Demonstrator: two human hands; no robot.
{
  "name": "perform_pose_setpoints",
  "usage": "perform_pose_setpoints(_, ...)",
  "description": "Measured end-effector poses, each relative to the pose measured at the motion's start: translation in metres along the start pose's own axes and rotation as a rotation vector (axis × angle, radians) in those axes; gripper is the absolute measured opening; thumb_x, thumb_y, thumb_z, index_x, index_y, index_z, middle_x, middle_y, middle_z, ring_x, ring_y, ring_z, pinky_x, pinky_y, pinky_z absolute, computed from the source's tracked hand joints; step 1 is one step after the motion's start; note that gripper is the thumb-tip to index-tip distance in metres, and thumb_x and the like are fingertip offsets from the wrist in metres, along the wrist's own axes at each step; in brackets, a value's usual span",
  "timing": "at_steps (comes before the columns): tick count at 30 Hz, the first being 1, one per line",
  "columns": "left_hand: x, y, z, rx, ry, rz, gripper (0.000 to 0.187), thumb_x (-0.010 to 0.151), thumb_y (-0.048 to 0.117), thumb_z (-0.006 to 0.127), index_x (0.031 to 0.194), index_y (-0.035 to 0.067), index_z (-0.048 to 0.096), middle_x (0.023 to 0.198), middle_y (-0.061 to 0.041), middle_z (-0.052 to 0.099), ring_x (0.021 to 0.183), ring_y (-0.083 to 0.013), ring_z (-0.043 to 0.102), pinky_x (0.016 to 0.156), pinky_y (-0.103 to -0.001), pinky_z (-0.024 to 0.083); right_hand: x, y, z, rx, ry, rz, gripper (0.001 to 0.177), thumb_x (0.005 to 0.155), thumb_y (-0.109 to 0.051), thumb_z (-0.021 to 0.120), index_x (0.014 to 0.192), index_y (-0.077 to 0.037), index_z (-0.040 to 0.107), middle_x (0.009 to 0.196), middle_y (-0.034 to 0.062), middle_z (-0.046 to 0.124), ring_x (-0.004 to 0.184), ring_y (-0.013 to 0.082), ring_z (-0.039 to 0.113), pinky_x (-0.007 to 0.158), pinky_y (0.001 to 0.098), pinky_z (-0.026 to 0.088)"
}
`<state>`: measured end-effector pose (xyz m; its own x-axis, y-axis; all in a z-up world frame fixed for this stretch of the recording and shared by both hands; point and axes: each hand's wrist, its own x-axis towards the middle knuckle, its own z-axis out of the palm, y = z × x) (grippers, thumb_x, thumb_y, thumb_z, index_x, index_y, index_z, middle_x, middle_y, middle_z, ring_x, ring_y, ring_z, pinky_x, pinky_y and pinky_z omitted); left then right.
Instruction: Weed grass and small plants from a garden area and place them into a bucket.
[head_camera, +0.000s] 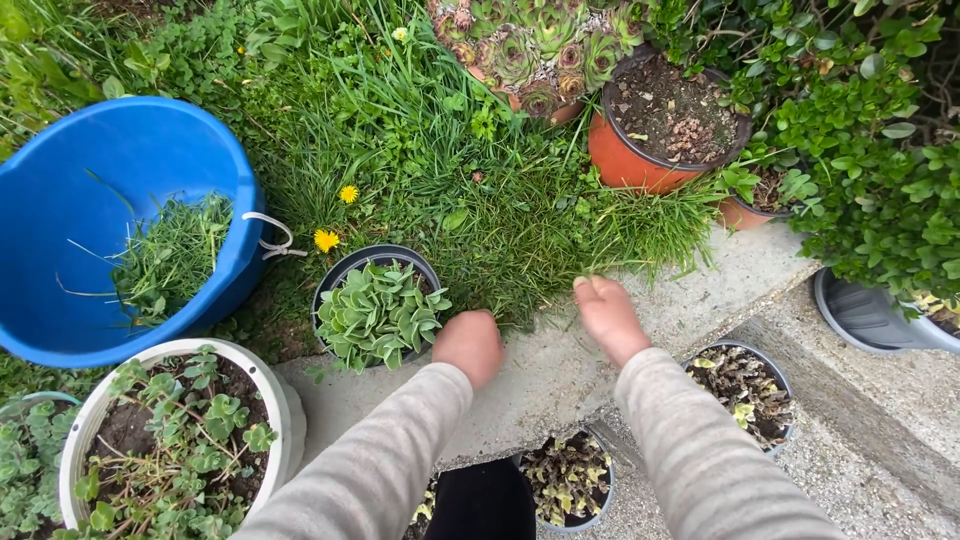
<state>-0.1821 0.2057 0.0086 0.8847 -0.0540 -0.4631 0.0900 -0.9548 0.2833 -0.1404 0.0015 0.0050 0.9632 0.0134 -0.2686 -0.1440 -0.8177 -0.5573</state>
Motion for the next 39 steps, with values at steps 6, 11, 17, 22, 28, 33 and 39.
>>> perform_pose_setpoints(6,-0.053,0.038,0.006,0.097,0.06,0.139,0.022,0.09,0.011,0.057,0.099,0.002,0.075,0.09,-0.016,0.077,0.092,-0.0362,0.077,0.076,-0.049,0.063,-0.038,-0.014,-0.029,0.587,0.176,0.119,0.042,0.106,-0.026,0.048,0.072,-0.009,0.066,0.06,-0.0008,0.045,0.057,0.0153,0.044,0.053,0.0271,0.034)
perform_pose_setpoints(11,-0.017,0.029,0.044,-0.064,0.067,0.028,0.022,0.093,0.01,0.051,0.1,0.0,0.069,0.091,-0.017,0.076,0.093,-0.0379,0.077,0.079,-0.051,0.063,-0.031,0.007,-0.012,0.098,0.071,0.058,0.043,0.107,-0.032,0.042,0.095,-0.003,0.072,0.099,0.0204,0.076,0.109,0.0446,0.068,0.096,0.0569,0.053)
perform_pose_setpoints(17,0.029,0.016,0.037,0.039,0.122,0.002,0.026,0.097,0.019,0.047,0.103,0.001,0.065,0.093,-0.016,0.075,0.093,-0.0392,0.077,0.076,-0.055,0.062,-0.03,-0.048,-0.024,-0.358,-0.075,0.022,0.069,0.102,-0.06,0.031,0.111,-0.001,0.067,0.11,0.0271,0.071,0.114,0.0471,0.067,0.098,0.0579,0.051)
perform_pose_setpoints(22,0.001,0.04,-0.006,0.261,0.055,0.065,0.043,0.099,0.042,0.044,0.108,0.005,0.065,0.098,-0.013,0.074,0.095,-0.0368,0.076,0.075,-0.059,0.061,-0.03,-0.088,-0.031,-0.534,-0.177,0.046,0.08,0.099,-0.067,0.034,0.122,0.003,0.064,0.12,0.0279,0.067,0.121,0.0472,0.063,0.1,0.0617,0.049)
perform_pose_setpoints(28,0.057,0.021,0.058,0.261,0.162,0.026,0.042,0.097,0.043,0.051,0.102,0.002,0.061,0.087,-0.011,0.073,0.083,-0.0372,0.076,0.062,-0.064,0.058,-0.013,-0.07,0.0,-0.612,-0.1,0.058,0.067,0.099,-0.061,0.046,0.12,-0.002,0.067,0.114,0.0196,0.068,0.116,0.0411,0.065,0.092,0.0583,0.053)
perform_pose_setpoints(33,0.06,0.009,0.07,0.236,0.24,0.092,0.018,0.095,0.016,0.048,0.096,0.004,0.062,0.079,-0.009,0.073,0.076,-0.0363,0.077,0.059,-0.061,0.058,0.006,-0.029,0.032,-0.616,-0.057,0.035,0.047,0.099,-0.047,0.049,0.116,-0.009,0.071,0.107,0.0151,0.068,0.111,0.0389,0.066,0.088,0.0572,0.054)
perform_pose_setpoints(39,0.06,0.004,0.054,0.18,0.2,0.195,0.017,0.09,0.01,0.051,0.091,0.003,0.066,0.081,-0.014,0.076,0.082,-0.0371,0.078,0.064,-0.056,0.062,0.017,-0.013,0.023,-0.528,-0.073,-0.011,0.032,0.095,-0.036,0.053,0.107,-0.017,0.076,0.099,0.0112,0.073,0.105,0.0369,0.07,0.086,0.0576,0.057)
